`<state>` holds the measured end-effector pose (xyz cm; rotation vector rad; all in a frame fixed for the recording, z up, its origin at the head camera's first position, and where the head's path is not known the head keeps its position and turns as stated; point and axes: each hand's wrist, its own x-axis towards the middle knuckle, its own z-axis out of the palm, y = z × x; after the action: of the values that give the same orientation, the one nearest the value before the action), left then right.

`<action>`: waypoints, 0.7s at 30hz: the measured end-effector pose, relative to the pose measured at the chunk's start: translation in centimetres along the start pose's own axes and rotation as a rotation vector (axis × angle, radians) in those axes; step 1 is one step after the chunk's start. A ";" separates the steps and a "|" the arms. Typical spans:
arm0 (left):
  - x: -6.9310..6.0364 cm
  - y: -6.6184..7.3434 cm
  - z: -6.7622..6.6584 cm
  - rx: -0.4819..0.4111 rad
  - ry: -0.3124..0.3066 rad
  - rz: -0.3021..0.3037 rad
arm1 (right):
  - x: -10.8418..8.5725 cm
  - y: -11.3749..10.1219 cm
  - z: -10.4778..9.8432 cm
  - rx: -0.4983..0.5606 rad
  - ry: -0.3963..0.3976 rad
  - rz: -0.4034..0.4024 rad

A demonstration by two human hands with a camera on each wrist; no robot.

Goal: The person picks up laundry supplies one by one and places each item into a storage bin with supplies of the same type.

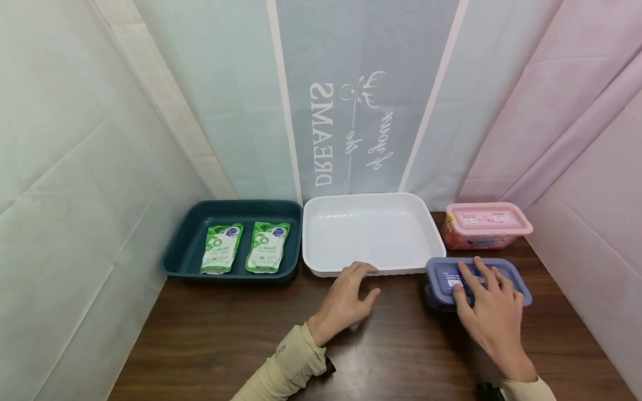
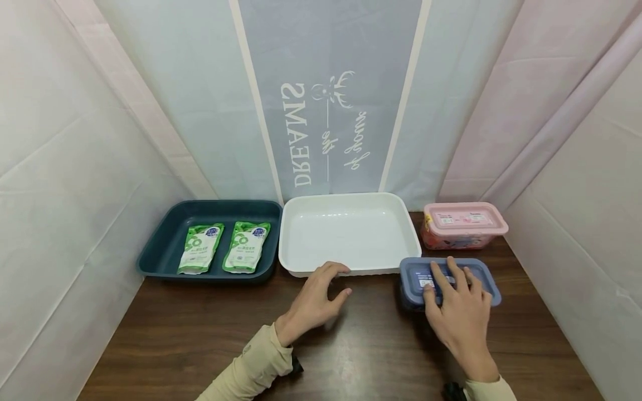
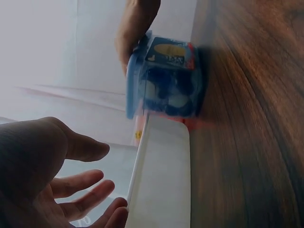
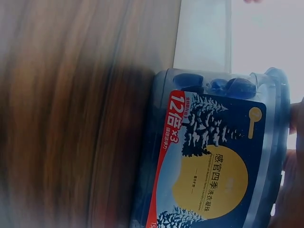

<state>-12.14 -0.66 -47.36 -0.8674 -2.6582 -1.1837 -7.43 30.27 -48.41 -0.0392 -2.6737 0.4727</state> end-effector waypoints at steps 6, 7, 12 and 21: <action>0.2 -0.1 0.1 -0.143 -0.043 0.001 | -0.4 -2.5 0.6 -0.014 -0.007 -0.071; 0.2 -0.1 0.2 -0.169 -0.053 -0.008 | -0.5 -2.9 0.6 -0.018 -0.004 -0.084; 0.1 0.1 0.2 -0.273 -0.080 -0.064 | -1.1 -5.2 0.9 -0.030 -0.005 -0.140; -0.2 0.1 -0.4 -0.337 -0.132 -0.134 | -1.9 -8.0 1.4 -0.011 -0.018 -0.217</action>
<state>-11.97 -1.03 -47.09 -0.8475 -2.6990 -1.6997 -5.94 22.09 -47.73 0.2503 -2.6580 0.3899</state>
